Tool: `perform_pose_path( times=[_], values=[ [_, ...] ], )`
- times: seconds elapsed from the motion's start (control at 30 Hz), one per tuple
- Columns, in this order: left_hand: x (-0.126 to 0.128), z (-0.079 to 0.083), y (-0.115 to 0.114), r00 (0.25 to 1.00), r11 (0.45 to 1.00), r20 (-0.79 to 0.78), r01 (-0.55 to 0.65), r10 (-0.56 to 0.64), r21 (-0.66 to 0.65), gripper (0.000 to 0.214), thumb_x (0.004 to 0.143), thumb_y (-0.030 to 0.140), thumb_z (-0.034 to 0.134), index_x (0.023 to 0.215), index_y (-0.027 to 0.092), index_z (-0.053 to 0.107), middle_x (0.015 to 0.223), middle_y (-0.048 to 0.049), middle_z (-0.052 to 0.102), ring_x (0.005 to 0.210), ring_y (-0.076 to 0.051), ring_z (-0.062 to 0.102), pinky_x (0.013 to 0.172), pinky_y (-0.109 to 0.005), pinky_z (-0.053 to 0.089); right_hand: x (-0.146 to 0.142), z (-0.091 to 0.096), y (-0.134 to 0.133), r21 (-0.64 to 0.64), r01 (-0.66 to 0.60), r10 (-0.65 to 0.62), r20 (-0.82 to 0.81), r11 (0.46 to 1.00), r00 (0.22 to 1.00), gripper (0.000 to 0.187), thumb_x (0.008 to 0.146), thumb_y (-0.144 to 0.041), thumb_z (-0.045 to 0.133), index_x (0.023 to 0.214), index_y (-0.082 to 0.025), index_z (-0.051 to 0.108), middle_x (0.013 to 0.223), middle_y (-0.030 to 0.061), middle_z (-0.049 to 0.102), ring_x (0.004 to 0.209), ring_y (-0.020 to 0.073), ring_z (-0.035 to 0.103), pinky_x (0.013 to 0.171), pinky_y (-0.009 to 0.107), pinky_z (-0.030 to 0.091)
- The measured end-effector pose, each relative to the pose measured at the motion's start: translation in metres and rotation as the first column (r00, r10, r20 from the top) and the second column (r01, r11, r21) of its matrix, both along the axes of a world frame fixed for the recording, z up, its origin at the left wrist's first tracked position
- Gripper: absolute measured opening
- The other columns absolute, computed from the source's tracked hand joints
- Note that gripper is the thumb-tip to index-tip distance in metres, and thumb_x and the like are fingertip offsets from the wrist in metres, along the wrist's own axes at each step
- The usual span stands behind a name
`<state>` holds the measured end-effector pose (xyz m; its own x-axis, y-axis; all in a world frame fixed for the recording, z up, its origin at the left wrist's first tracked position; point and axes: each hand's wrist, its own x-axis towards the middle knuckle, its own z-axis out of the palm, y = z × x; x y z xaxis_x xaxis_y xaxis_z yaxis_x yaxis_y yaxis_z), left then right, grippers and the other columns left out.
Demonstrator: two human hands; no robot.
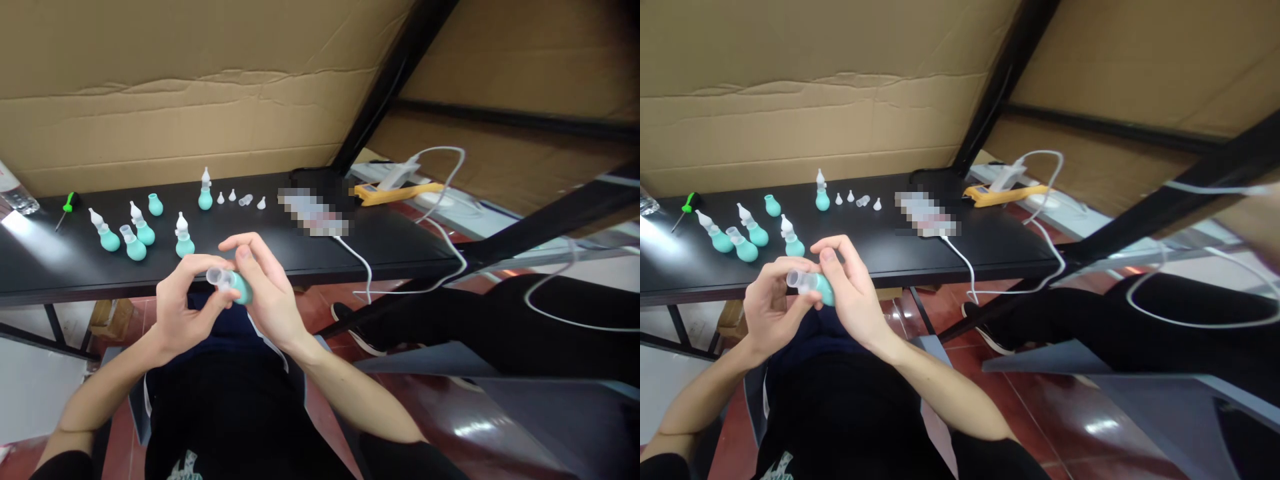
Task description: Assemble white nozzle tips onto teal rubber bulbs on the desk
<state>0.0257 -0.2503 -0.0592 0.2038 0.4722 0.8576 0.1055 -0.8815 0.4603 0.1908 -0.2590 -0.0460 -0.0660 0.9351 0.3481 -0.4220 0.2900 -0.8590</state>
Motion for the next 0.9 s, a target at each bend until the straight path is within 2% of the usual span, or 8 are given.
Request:
perform_pose_path(
  times=[0.1, 0.2, 0.27, 0.4, 0.5, 0.6, 0.7, 0.9],
  values=[
    [-0.001, 0.003, -0.004, 1.0, 0.996, 0.026, 0.018, -0.016, -0.09, 0.014, 0.115, 0.027, 0.087, 0.127, 0.023, 0.083, 0.12, -0.0067, 0.089, 0.081, -0.014, 0.081, 0.079, -0.031, 0.074, -0.001, 0.0, -0.004, 0.019, -0.066, 0.066, 0.0, 0.998, 0.998, 0.055, 0.112, -0.083, 0.081, 0.124, -0.03, 0.069, 0.078, -0.007, 0.067, 0.059, 0.0141, 0.06, 0.058, 0.028, 0.053],
    [-0.003, 0.007, -0.005, 0.994, 0.971, 0.065, 0.095, -0.082, -0.218, 0.016, 0.118, 0.036, 0.084, 0.127, 0.022, 0.085, 0.12, -0.0066, 0.088, 0.071, -0.011, 0.074, 0.069, -0.027, 0.069, 0.0, -0.001, -0.005, 0.028, -0.127, 0.125, 0.041, 0.992, 0.991, 0.057, 0.113, -0.084, 0.078, 0.128, -0.03, 0.066, 0.086, -0.003, 0.076, 0.066, 0.0165, 0.068, 0.065, 0.031, 0.059],
    [-0.004, 0.009, -0.004, 0.989, 0.953, 0.083, 0.142, -0.124, -0.267, 0.022, 0.12, 0.041, 0.081, 0.131, 0.023, 0.085, 0.12, -0.0076, 0.087, 0.076, -0.012, 0.075, 0.068, -0.026, 0.067, 0.0, -0.004, -0.005, 0.046, -0.076, 0.073, 0.069, 0.996, 0.995, 0.057, 0.114, -0.084, 0.076, 0.13, -0.031, 0.064, 0.089, -0.0021, 0.078, 0.067, 0.0174, 0.068, 0.064, 0.032, 0.057],
    [-0.005, 0.012, -0.002, 0.996, 0.983, 0.039, 0.091, -0.086, -0.16, 0.026, 0.119, 0.046, 0.083, 0.133, 0.024, 0.085, 0.122, -0.0099, 0.083, 0.105, -0.021, 0.079, 0.084, -0.031, 0.068, 0.0, -0.014, -0.004, 0.176, 0.178, -0.205, 0.152, 0.968, 0.967, 0.051, 0.12, -0.079, 0.069, 0.142, -0.033, 0.061, 0.08, -0.0067, 0.067, 0.057, 0.0163, 0.053, 0.058, 0.033, 0.043],
    [-0.006, 0.015, -0.005, 1.0, 0.998, -0.007, -0.013, 0.013, -0.06, 0.018, 0.118, 0.038, 0.084, 0.13, 0.025, 0.085, 0.115, -0.0056, 0.081, 0.1, -0.018, 0.076, 0.089, -0.031, 0.068, 0.002, -0.016, -0.003, 0.287, 0.262, -0.329, 0.215, 0.921, 0.92, 0.049, 0.123, -0.073, 0.064, 0.151, -0.033, 0.058, 0.082, -0.0056, 0.067, 0.059, 0.0197, 0.058, 0.064, 0.039, 0.051],
    [-0.01, 0.019, -0.009, 0.993, 0.995, -0.072, -0.096, 0.096, 0.0, 0.011, 0.119, 0.028, 0.08, 0.128, 0.024, 0.085, 0.116, -0.0054, 0.083, 0.095, -0.017, 0.077, 0.087, -0.03, 0.069, 0.006, -0.013, -0.005, 0.32, 0.288, -0.383, 0.29, 0.903, 0.877, 0.048, 0.124, -0.068, 0.061, 0.158, -0.034, 0.057, 0.086, -0.0017, 0.071, 0.065, 0.0241, 0.066, 0.074, 0.048, 0.062],
    [-0.014, 0.025, -0.011, 0.98, 0.995, -0.17, -0.102, 0.102, 0.012, 0.012, 0.121, 0.031, 0.078, 0.126, 0.023, 0.085, 0.115, -0.0066, 0.085, 0.091, -0.018, 0.077, 0.084, -0.032, 0.07, 0.011, -0.008, -0.009, 0.336, 0.27, -0.388, 0.359, 0.902, 0.849, 0.05, 0.124, -0.063, 0.061, 0.165, -0.035, 0.056, 0.088, 0.0006, 0.074, 0.067, 0.0261, 0.068, 0.08, 0.052, 0.067],
    [-0.015, 0.028, -0.009, 0.983, 0.998, -0.173, -0.058, 0.063, 0.033, 0.012, 0.122, 0.032, 0.077, 0.125, 0.023, 0.084, 0.113, -0.0066, 0.085, 0.095, -0.019, 0.079, 0.084, -0.032, 0.069, 0.015, -0.004, -0.013, 0.314, 0.261, -0.371, 0.373, 0.913, 0.85, 0.055, 0.124, -0.066, 0.063, 0.171, -0.036, 0.058, 0.093, 0.0031, 0.077, 0.068, 0.0255, 0.065, 0.077, 0.049, 0.067]
  ],
)
